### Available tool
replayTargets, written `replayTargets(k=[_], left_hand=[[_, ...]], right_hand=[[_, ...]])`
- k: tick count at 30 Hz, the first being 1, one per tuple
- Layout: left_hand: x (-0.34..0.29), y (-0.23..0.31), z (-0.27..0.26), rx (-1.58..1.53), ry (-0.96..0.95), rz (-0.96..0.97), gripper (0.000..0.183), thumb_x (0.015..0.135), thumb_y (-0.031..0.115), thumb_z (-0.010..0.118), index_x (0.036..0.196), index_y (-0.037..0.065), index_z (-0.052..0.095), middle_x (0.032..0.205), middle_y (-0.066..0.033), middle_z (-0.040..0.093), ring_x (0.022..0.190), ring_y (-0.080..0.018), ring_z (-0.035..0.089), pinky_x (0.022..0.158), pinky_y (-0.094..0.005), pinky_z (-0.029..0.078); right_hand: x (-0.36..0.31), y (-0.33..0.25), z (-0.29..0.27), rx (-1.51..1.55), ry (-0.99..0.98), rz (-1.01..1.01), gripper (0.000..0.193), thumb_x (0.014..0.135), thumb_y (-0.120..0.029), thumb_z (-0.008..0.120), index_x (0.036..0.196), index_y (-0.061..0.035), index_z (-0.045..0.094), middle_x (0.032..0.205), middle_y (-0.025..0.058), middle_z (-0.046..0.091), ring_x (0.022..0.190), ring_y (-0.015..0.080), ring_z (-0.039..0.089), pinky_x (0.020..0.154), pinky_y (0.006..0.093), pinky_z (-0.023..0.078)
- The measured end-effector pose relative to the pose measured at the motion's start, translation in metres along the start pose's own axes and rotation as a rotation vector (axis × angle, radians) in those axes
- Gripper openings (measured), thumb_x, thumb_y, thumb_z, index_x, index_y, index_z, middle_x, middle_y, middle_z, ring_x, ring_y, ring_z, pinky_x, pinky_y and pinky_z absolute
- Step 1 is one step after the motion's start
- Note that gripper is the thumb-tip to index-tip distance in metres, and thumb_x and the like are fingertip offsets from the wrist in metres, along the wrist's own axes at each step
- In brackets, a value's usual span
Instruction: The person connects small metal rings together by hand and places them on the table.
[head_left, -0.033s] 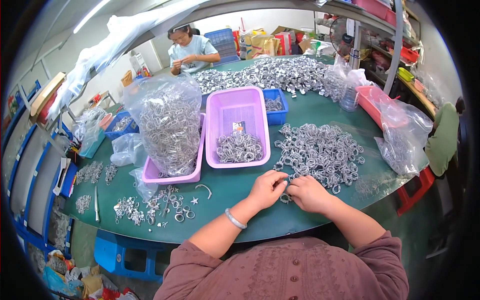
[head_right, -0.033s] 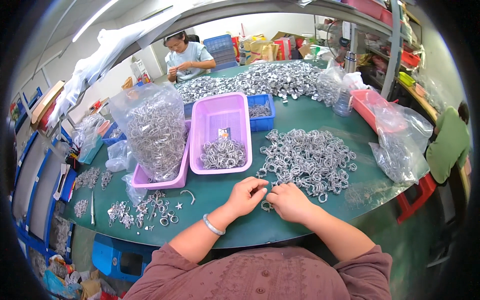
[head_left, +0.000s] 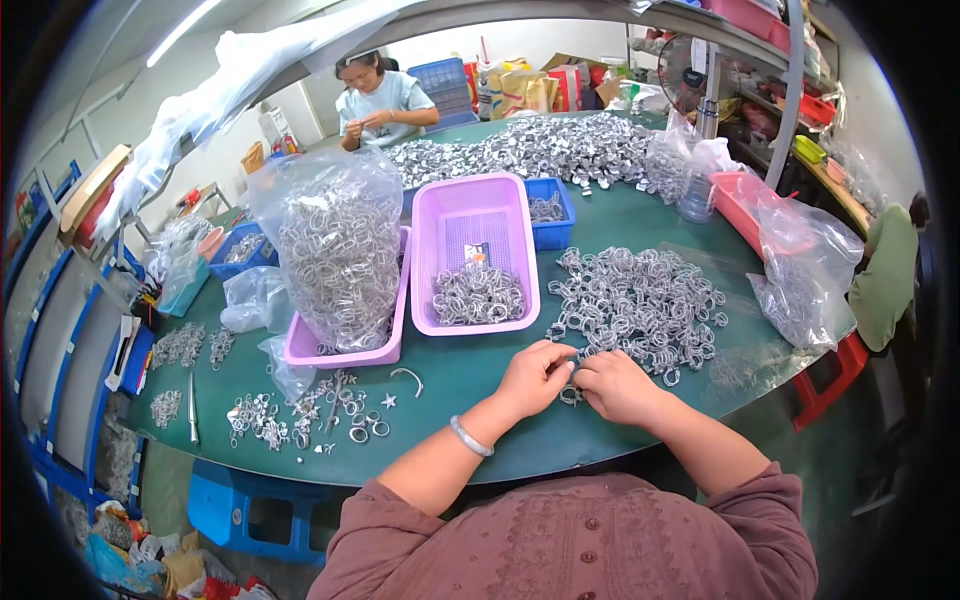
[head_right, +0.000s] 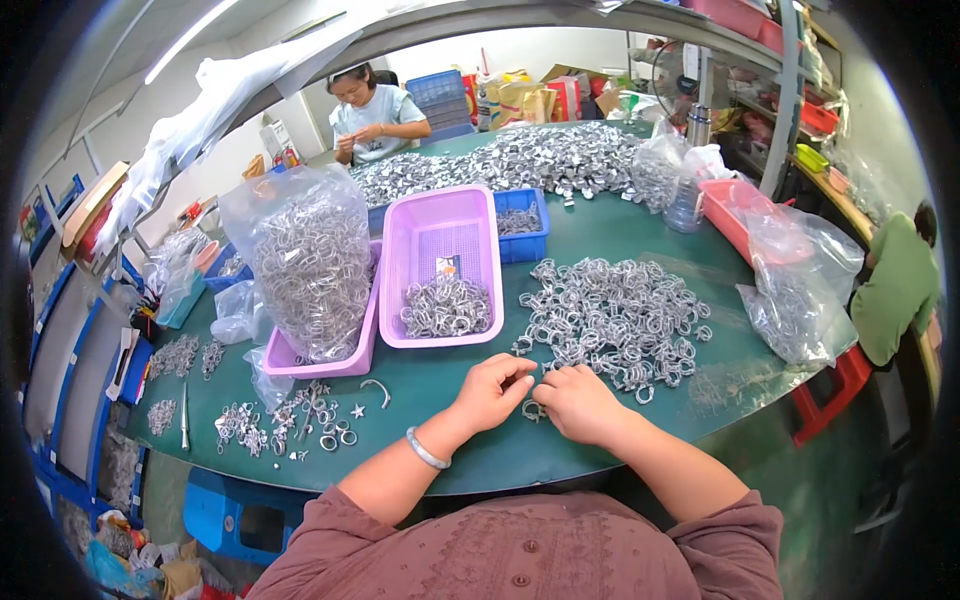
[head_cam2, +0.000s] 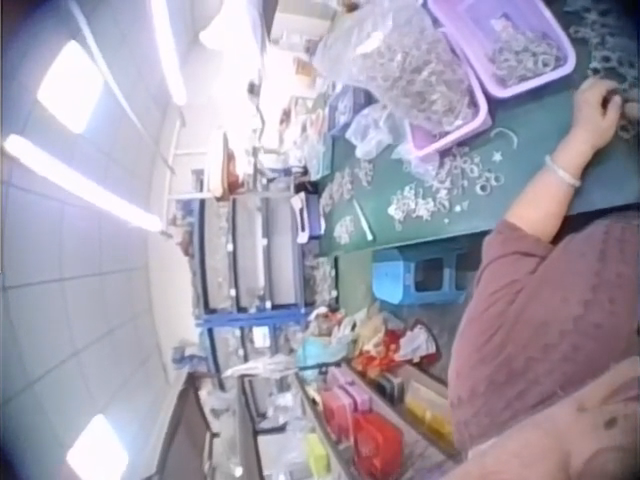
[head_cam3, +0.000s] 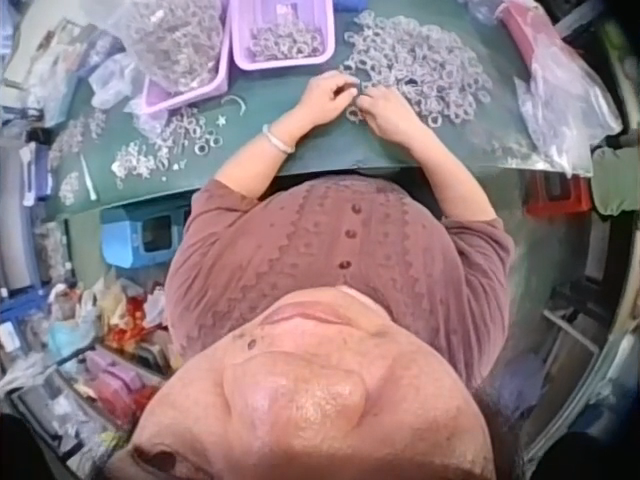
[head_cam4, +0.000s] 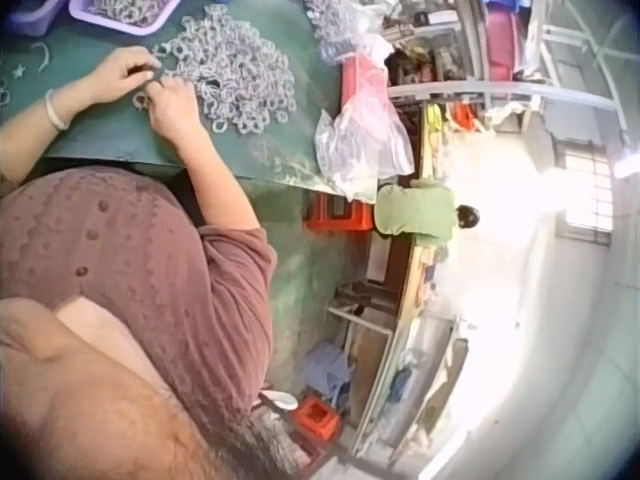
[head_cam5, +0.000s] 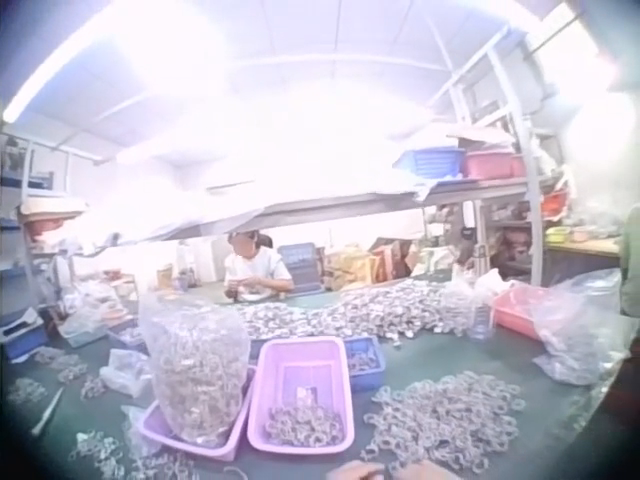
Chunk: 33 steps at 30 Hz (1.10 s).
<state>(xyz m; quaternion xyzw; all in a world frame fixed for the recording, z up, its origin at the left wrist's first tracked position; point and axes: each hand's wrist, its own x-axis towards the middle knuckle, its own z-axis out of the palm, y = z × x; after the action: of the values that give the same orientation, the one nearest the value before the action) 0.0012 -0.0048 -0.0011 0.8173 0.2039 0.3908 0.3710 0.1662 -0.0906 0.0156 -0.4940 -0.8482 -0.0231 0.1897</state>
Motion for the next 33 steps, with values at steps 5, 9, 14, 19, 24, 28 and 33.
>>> replayTargets(k=[5, 9, 14, 19, 24, 28, 33], left_hand=[[-0.006, -0.001, 0.001, 0.077, -0.157, 0.048, 0.026, 0.078, 0.008, 0.065, 0.103, 0.004, 0.060, 0.079, -0.0066, 0.054, 0.067, -0.0169, 0.054, 0.060, -0.0279, 0.045], [-0.004, 0.010, 0.000, 0.097, -0.195, 0.015, 0.029, 0.077, 0.017, 0.068, 0.103, 0.008, 0.059, 0.082, -0.0073, 0.054, 0.071, -0.0229, 0.054, 0.062, -0.0323, 0.045], [-0.010, 0.006, 0.004, -0.015, -0.083, 0.066, 0.024, 0.079, 0.009, 0.065, 0.102, 0.004, 0.059, 0.079, -0.0066, 0.056, 0.067, -0.0165, 0.054, 0.061, -0.0280, 0.046], [-0.007, 0.004, 0.008, -0.208, -0.102, -0.075, 0.025, 0.083, 0.010, 0.063, 0.106, 0.001, 0.056, 0.079, -0.0032, 0.060, 0.068, -0.0077, 0.053, 0.062, -0.0244, 0.046], [-0.005, 0.012, 0.010, -0.290, -0.062, -0.084, 0.019, 0.083, 0.007, 0.061, 0.100, 0.001, 0.056, 0.074, -0.0027, 0.056, 0.064, -0.0080, 0.050, 0.058, -0.0240, 0.043], [-0.010, 0.019, 0.018, -0.297, 0.008, -0.038, 0.024, 0.084, 0.004, 0.060, 0.107, 0.000, 0.057, 0.078, -0.0001, 0.056, 0.066, -0.0046, 0.049, 0.059, -0.0206, 0.043], [-0.020, 0.032, 0.025, -0.430, 0.011, -0.087, 0.040, 0.084, 0.000, 0.058, 0.122, 0.001, 0.046, 0.083, -0.0003, 0.054, 0.071, -0.0057, 0.053, 0.061, -0.0199, 0.045]], right_hand=[[-0.007, 0.002, 0.006, 0.036, 0.148, 0.070, 0.007, 0.072, -0.007, 0.057, 0.079, -0.0093, 0.058, 0.078, 0.0076, 0.056, 0.076, 0.0264, 0.054, 0.069, 0.0386, 0.040], [-0.003, -0.003, 0.002, 0.270, 0.278, 0.200, 0.009, 0.073, -0.004, 0.058, 0.082, -0.0062, 0.060, 0.079, 0.0112, 0.059, 0.075, 0.0303, 0.057, 0.068, 0.0392, 0.045], [-0.007, -0.010, 0.005, 0.445, 0.372, 0.278, 0.015, 0.074, -0.003, 0.062, 0.090, -0.0053, 0.062, 0.084, 0.0113, 0.061, 0.075, 0.0282, 0.060, 0.064, 0.0338, 0.048], [-0.007, -0.004, 0.003, 0.582, 0.405, 0.288, 0.016, 0.078, 0.001, 0.060, 0.093, -0.0018, 0.060, 0.082, 0.0086, 0.061, 0.070, 0.0148, 0.060, 0.061, 0.0258, 0.048], [-0.009, -0.006, 0.001, 0.753, 0.464, 0.316, 0.016, 0.079, 0.001, 0.060, 0.095, -0.0005, 0.059, 0.084, 0.0065, 0.061, 0.072, 0.0120, 0.059, 0.065, 0.0247, 0.047], [-0.022, -0.003, 0.000, 0.996, 0.394, 0.431, 0.015, 0.080, 0.000, 0.060, 0.096, -0.0008, 0.058, 0.084, 0.0039, 0.061, 0.073, 0.0092, 0.057, 0.065, 0.0226, 0.046], [-0.029, -0.016, -0.011, 1.367, 0.384, 0.481, 0.010, 0.084, -0.002, 0.059, 0.094, -0.0009, 0.058, 0.083, 0.0010, 0.059, 0.072, 0.0068, 0.054, 0.065, 0.0202, 0.044]])
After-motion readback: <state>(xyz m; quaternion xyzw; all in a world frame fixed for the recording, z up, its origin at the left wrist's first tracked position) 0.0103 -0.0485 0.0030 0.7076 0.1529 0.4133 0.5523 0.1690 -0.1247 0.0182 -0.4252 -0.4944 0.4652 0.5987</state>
